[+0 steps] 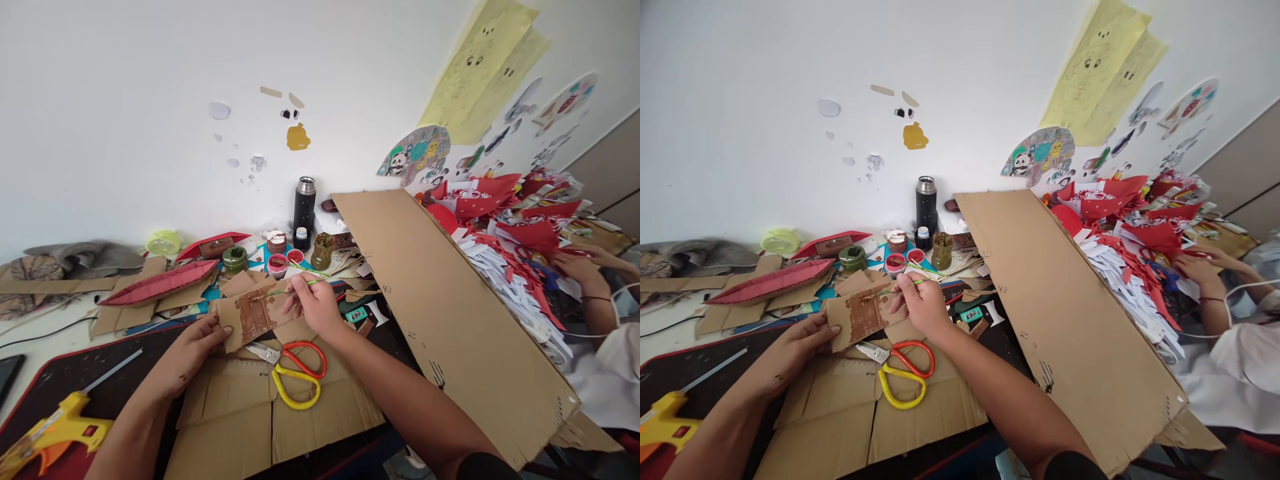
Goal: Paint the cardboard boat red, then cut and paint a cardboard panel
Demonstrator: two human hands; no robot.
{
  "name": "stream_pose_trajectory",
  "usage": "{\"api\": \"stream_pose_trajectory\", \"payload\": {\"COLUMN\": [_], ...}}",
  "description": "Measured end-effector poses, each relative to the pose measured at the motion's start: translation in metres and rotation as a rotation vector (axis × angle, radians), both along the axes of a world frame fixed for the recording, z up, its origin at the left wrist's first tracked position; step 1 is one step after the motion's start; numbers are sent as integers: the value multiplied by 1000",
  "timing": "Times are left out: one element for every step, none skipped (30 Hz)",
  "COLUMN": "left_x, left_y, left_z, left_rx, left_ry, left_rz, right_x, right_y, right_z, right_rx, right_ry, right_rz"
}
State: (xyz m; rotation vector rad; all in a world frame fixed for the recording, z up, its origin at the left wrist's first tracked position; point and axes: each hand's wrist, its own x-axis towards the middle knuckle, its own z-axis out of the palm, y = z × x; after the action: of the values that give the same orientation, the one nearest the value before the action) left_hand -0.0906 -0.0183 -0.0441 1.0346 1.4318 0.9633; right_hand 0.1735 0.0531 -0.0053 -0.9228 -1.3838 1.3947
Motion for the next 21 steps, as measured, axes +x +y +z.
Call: {"api": "stream_pose_trajectory", "payload": {"left_x": [0, 1, 2, 2, 3, 4, 5, 5, 5, 5, 5, 5, 5, 5, 5, 6, 6, 6, 6, 7, 7], "left_y": [0, 0, 0, 0, 0, 0, 0, 0, 0, -1, -1, -1, 0, 0, 0, 0, 0, 0, -1, -1, -1], "left_z": [1, 2, 3, 4, 5, 6, 6, 6, 7, 7, 7, 7, 7, 7, 7, 8, 8, 9, 9, 10, 11], "left_rx": [-2, -6, -10, -12, -14, -16, -17, -17, -17, -18, -18, -18, -18, -17, -17, -17, -20, -23, -25, -25, -26], "left_ry": [-2, -9, -20, -31, -42, -50, -57, -63, -66, -67, -66, -68, -71, -74, -74, -71, -65, -57, -51, -48, -47], "left_rz": [-5, -10, -14, -17, -20, -22, -22, -22, -21, -22, -22, -20, -21, -21, -19, -16, -13, -12, -10, -7, -8], "right_x": [-3, -6, -8, -10, -11, -11, -11, -9, -7, -5, -3, 0, 2, 4, 6, 7, 6, 5, 3, 1, -3], "right_y": [1, 3, 4, 5, 6, 6, 6, 5, 3, 2, 0, -3, -5, -6, -8, -8, -8, -8, -7, -5, -4], "right_z": [1, 2, 3, 3, 3, 3, 2, 1, 1, 0, -1, -2, -2, -2, -2, -1, -1, 0, 0, 1, 1], "right_rx": [6, 12, 17, 21, 23, 23, 22, 18, 11, 1, -12, -27, -42, -55, -65, -71, -72, -69, -62, -52, -41], "right_ry": [1, 4, 6, 7, 6, 3, -2, -8, -14, -19, -23, -25, -25, -26, -26, -27, -28, -29, -28, -26, -22], "right_rz": [5, 6, 5, 3, -1, -3, -2, 0, 3, 5, 8, 14, 23, 35, 46, 52, 52, 45, 34, 21, 11]}}
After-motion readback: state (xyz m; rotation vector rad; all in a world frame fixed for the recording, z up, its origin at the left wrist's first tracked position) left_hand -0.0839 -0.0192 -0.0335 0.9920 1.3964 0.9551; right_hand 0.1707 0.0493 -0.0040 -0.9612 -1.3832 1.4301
